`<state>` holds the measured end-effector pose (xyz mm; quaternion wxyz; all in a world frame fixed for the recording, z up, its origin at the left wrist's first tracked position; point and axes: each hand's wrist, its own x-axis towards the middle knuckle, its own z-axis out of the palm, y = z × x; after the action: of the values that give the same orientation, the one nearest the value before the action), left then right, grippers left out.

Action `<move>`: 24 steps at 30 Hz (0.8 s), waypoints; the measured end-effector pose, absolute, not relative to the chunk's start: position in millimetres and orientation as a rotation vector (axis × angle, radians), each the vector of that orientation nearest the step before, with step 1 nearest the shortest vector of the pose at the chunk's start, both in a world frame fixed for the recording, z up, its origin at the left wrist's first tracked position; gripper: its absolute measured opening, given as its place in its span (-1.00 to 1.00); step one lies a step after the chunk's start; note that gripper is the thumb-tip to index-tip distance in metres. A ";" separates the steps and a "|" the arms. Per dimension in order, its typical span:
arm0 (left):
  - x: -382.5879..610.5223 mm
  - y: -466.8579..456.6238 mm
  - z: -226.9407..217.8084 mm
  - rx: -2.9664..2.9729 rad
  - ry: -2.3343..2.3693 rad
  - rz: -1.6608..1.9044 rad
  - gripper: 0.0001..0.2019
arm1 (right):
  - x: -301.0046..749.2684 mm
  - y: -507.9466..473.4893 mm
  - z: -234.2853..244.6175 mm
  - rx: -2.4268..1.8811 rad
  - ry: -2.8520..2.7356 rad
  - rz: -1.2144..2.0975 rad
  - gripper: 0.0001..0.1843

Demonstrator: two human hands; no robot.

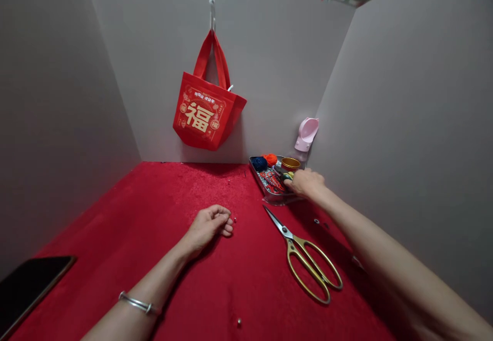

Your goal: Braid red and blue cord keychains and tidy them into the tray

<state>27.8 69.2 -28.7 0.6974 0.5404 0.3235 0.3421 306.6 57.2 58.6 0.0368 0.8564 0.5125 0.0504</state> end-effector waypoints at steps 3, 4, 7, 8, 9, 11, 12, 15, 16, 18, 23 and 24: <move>27.7 67.5 -27.7 1.210 0.751 0.777 -0.77 | 317.8 26.3 66.1 2.662 1.508 0.215 -0.34; 27.6 67.2 -27.5 1.214 0.759 0.778 -0.77 | 323.3 14.1 68.6 2.663 1.498 0.228 -0.33; 27.7 67.1 -27.2 1.227 0.769 0.772 -0.77 | 342.9 -26.5 73.4 2.644 1.475 0.243 -0.31; 28.0 67.2 -27.2 1.231 0.766 0.770 -0.77 | 349.3 -40.2 73.3 2.634 1.472 0.230 -0.30; 28.2 67.2 -27.2 1.234 0.763 0.770 -0.77 | 354.9 -53.2 72.0 2.631 1.467 0.202 -0.29; 28.8 67.2 -27.5 1.236 0.763 0.774 -0.76 | 362.1 -75.4 66.3 2.652 1.452 0.119 -0.30; 29.1 67.1 -27.6 1.236 0.766 0.780 -0.76 | 363.3 -83.9 62.0 2.675 1.438 0.078 -0.30; 29.7 66.5 -27.8 1.245 0.781 0.796 -0.75 | 359.0 -97.6 46.4 2.755 1.366 -0.022 -0.31; 29.9 66.2 -27.8 1.250 0.784 0.801 -0.74 | 356.2 -98.2 40.7 2.766 1.343 -0.028 -0.31; 30.1 65.6 -27.4 1.256 0.785 0.810 -0.74 | 350.8 -94.6 29.2 2.766 1.299 0.018 -0.34; 29.8 64.9 -27.5 1.265 0.787 0.820 -0.72 | 349.1 -78.2 5.6 2.755 1.223 0.198 -0.38; 29.7 65.1 -28.0 1.269 0.789 0.822 -0.72 | 350.0 -76.7 3.8 2.751 1.225 0.211 -0.39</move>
<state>29.7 65.1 -28.0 0.6579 0.5605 0.3483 0.3629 350.0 -76.7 3.8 0.0615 0.9095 0.4051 0.0698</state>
